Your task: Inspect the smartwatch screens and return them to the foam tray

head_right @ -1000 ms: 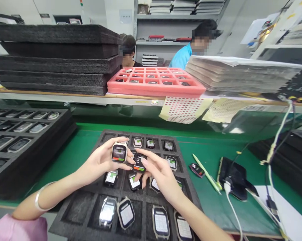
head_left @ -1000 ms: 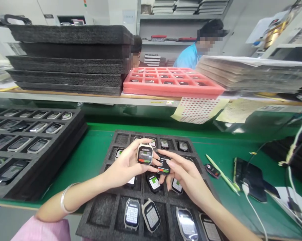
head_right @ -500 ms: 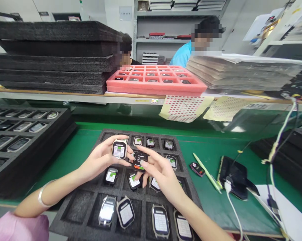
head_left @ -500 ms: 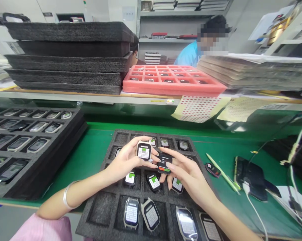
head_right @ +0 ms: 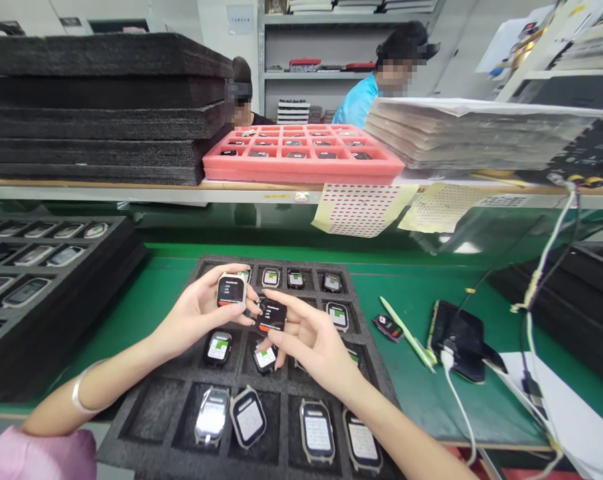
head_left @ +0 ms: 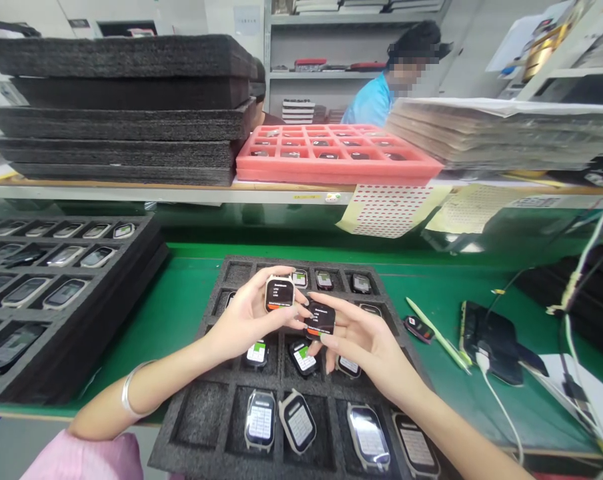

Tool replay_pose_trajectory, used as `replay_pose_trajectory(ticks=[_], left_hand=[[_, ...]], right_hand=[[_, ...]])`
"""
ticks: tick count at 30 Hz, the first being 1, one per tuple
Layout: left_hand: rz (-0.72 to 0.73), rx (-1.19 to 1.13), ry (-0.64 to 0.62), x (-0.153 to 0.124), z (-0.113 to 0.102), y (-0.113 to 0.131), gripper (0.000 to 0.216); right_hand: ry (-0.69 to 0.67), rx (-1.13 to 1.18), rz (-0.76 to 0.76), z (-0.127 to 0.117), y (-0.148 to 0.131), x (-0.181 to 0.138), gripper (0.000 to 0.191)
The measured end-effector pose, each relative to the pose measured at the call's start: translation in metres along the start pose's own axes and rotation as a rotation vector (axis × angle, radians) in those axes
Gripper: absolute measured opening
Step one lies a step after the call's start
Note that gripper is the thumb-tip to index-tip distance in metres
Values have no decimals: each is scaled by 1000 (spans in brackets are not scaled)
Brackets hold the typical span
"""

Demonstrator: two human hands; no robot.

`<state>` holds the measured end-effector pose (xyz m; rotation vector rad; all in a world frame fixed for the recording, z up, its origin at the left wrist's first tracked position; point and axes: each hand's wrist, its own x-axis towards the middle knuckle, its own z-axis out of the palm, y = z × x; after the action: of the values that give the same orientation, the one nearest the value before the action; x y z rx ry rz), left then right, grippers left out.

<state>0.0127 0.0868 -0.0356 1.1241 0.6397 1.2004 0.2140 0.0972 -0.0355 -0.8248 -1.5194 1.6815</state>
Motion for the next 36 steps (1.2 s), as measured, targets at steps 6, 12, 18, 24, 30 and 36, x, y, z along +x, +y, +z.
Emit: replay_pose_trajectory(ticks=[6,12,18,24,30,36], left_hand=[[-10,40,12,2,1,2,46],[8,31,-15,0,1,3,42],[-2,70,15,2,0,1,25],[16,63,34,3,-1,0,29],[47,7,9,-1,-1,2,50],[39,8,26,-1,-1,-2,50]], right_hand=[[18,-11,-7,-4,5,2,43],[76,-74,13,0,4,3,35],[26,-91,1,-3,9,2,34],[-24,-6,-36,-2,8,0,40],[-5,-22,-37,3,5,1,46],[-62,-50,-40,2,4,-1,57]])
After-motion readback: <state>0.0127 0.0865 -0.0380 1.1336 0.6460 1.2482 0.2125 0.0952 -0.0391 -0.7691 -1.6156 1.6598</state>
